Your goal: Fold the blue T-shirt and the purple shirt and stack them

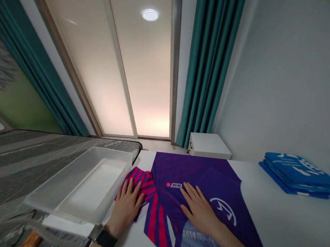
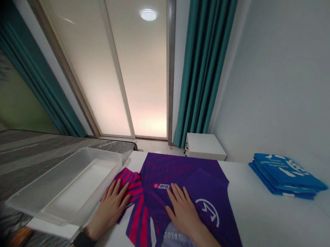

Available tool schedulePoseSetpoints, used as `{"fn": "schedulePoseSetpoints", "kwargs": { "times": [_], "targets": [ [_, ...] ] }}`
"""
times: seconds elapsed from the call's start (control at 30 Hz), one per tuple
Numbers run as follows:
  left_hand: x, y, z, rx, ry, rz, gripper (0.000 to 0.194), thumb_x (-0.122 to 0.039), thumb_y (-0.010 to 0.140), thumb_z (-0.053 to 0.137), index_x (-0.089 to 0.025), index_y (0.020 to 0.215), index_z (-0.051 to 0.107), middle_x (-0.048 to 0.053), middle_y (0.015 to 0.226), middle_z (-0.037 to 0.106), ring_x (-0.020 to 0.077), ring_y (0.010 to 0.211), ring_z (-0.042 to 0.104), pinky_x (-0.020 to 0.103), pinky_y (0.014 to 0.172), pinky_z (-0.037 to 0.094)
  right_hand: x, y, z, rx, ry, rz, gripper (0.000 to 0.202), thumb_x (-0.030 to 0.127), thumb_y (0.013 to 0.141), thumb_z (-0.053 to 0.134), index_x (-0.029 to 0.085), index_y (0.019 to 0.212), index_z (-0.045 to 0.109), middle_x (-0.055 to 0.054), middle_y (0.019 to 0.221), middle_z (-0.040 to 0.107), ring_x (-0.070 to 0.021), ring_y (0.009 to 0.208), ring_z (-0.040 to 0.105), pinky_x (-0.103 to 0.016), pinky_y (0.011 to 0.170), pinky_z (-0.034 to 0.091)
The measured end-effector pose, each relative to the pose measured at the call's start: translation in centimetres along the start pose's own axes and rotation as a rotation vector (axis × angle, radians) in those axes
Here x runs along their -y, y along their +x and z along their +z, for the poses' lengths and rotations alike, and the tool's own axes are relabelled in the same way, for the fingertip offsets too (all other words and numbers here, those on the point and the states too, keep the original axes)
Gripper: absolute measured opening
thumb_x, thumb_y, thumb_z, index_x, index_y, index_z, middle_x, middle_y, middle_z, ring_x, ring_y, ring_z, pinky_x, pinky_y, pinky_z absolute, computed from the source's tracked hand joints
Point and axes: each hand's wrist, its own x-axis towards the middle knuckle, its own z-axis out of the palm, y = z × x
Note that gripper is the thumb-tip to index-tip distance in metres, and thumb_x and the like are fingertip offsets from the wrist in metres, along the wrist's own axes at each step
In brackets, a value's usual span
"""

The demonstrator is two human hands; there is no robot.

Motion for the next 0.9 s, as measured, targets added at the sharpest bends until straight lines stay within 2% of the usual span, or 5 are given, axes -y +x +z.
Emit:
{"fn": "schedulePoseSetpoints", "kwargs": {
  "times": [0.17, 0.37, 0.6, 0.77, 0.9],
  "targets": [
    [0.0, -0.5, 0.4, 0.01, 0.017, 0.052, 0.057, -0.046, 0.096, 0.037, -0.014, 0.143, 0.046, 0.016, 0.15, 0.041, 0.0332, 0.141, 0.033, 0.053, 0.11, 0.034, 0.0, -0.2, 0.5, -0.036, -0.023, -0.011, 0.058, 0.048, 0.099, 0.03, 0.022, 0.151, 0.03, -0.005, 0.158, 0.023, -0.023, 0.146, 0.018, -0.047, 0.12, 0.011],
    [-0.5, -0.2, -0.4, -0.033, 0.024, 0.107, 0.053, -0.04, 0.099, 0.033, -0.014, 0.145, 0.043, 0.013, 0.15, 0.042, 0.0271, 0.138, 0.04, 0.047, 0.111, 0.033, 0.0, -0.2, 0.4, -0.039, -0.034, -0.014, 0.058, 0.049, 0.1, 0.028, 0.021, 0.151, 0.03, -0.005, 0.158, 0.024, -0.0232, 0.146, 0.019, -0.047, 0.12, 0.011],
    [-4.6, 2.0, -3.2, -0.098, 0.027, 0.206, 0.055, -0.04, 0.099, 0.036, -0.017, 0.149, 0.035, 0.01, 0.151, 0.041, 0.0239, 0.142, 0.033, 0.046, 0.117, 0.02, 0.2, -0.2, 0.2, -0.028, -0.044, -0.008, 0.058, 0.048, 0.1, 0.027, 0.021, 0.151, 0.03, -0.005, 0.158, 0.023, -0.0226, 0.146, 0.017, -0.046, 0.12, 0.011],
    [-8.1, 2.3, -3.0, -0.014, -0.043, 0.317, 0.053, -0.041, 0.1, 0.035, -0.018, 0.148, 0.036, 0.009, 0.152, 0.039, 0.0227, 0.141, 0.035, 0.044, 0.116, 0.025, 0.3, -0.2, 0.0, -0.02, -0.036, 0.0, 0.059, 0.048, 0.099, 0.028, 0.021, 0.151, 0.029, -0.005, 0.159, 0.022, -0.0226, 0.146, 0.018, -0.046, 0.12, 0.011],
    [-8.8, 2.3, -2.9, 0.101, -0.145, 0.384, 0.05, -0.042, 0.1, 0.035, -0.024, 0.147, 0.038, 0.007, 0.151, 0.042, 0.0226, 0.138, 0.038, 0.044, 0.112, 0.032, 0.2, -0.2, 0.0, -0.025, -0.022, -0.009, 0.058, 0.047, 0.099, 0.029, 0.021, 0.151, 0.028, -0.006, 0.158, 0.022, -0.0231, 0.147, 0.017, -0.048, 0.12, 0.01]
  ]
}}
